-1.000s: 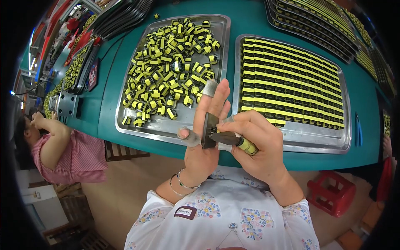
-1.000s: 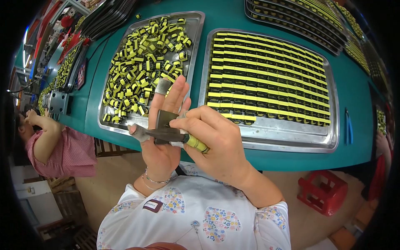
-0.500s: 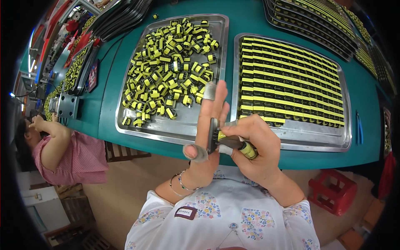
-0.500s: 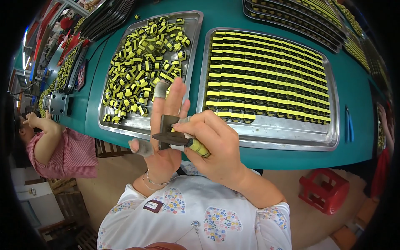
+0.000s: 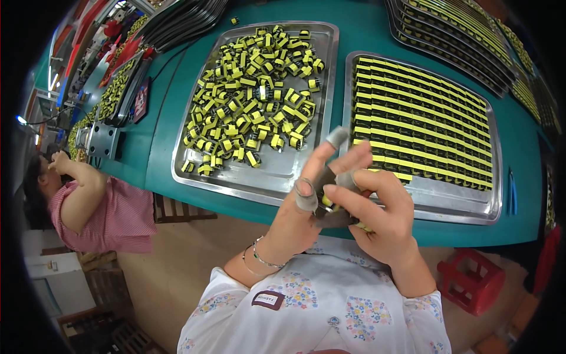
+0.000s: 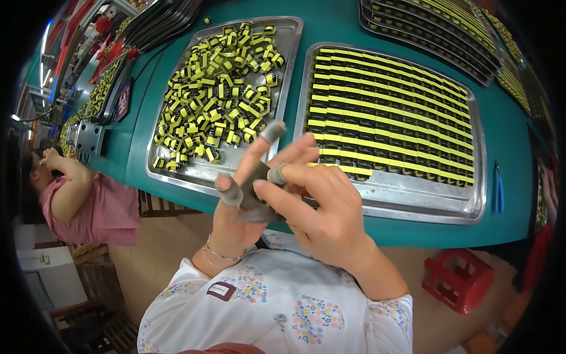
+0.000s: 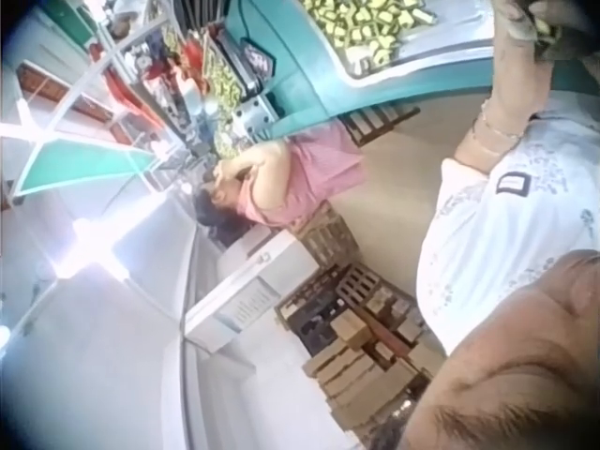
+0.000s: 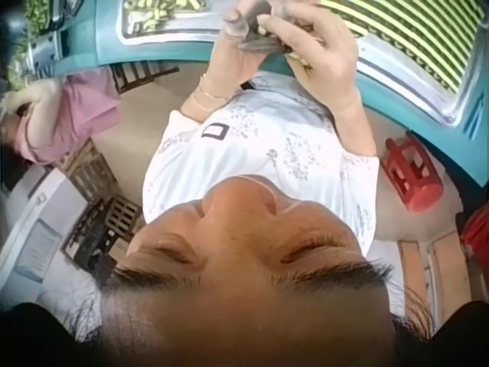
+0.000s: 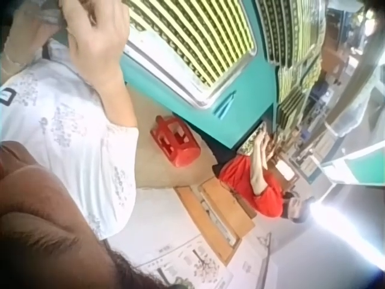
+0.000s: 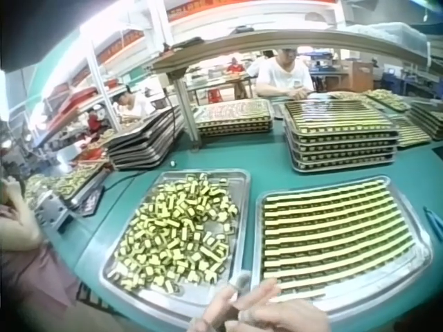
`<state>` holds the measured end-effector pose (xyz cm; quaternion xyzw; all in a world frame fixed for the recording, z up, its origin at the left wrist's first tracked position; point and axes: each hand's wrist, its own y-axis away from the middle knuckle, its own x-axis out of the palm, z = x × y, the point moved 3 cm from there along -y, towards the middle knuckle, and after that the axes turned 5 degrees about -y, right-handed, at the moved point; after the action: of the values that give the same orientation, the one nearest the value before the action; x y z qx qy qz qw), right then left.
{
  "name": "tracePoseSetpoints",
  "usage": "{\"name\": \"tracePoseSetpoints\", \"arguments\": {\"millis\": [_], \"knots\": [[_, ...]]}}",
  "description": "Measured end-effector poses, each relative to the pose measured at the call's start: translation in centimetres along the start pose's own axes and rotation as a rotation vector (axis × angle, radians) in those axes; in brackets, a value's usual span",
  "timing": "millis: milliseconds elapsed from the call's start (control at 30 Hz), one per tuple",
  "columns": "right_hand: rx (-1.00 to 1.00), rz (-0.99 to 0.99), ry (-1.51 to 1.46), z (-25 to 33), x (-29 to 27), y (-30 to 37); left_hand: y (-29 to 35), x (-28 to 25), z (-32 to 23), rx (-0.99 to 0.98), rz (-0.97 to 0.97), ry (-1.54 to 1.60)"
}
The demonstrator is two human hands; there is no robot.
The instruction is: The person assembles electronic components and plastic parts using a handheld assembly tool at a factory workbench.
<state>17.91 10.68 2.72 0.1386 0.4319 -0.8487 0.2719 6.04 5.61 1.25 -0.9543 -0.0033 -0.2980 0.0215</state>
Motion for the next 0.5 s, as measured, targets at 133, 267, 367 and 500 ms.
{"name": "tracePoseSetpoints", "arguments": {"millis": [133, 267, 367, 500], "knots": [[-0.132, 0.043, 0.002, 0.3, -0.1, 0.3, 1.1, -0.7, 0.9, -0.001, 0.023, -0.201], [-0.167, -0.025, -0.018, 0.7, 0.1, 0.7, 1.4, -1.1, 0.5, -0.028, 0.035, -0.348], [-0.113, -0.027, -0.045, 1.1, -0.7, 1.0, 1.1, -1.7, -0.3, 0.115, -0.063, -0.589], [0.061, -0.138, 0.029, 0.4, -3.9, 2.0, 1.5, -3.7, -3.7, 0.305, -0.655, -1.389]]}}
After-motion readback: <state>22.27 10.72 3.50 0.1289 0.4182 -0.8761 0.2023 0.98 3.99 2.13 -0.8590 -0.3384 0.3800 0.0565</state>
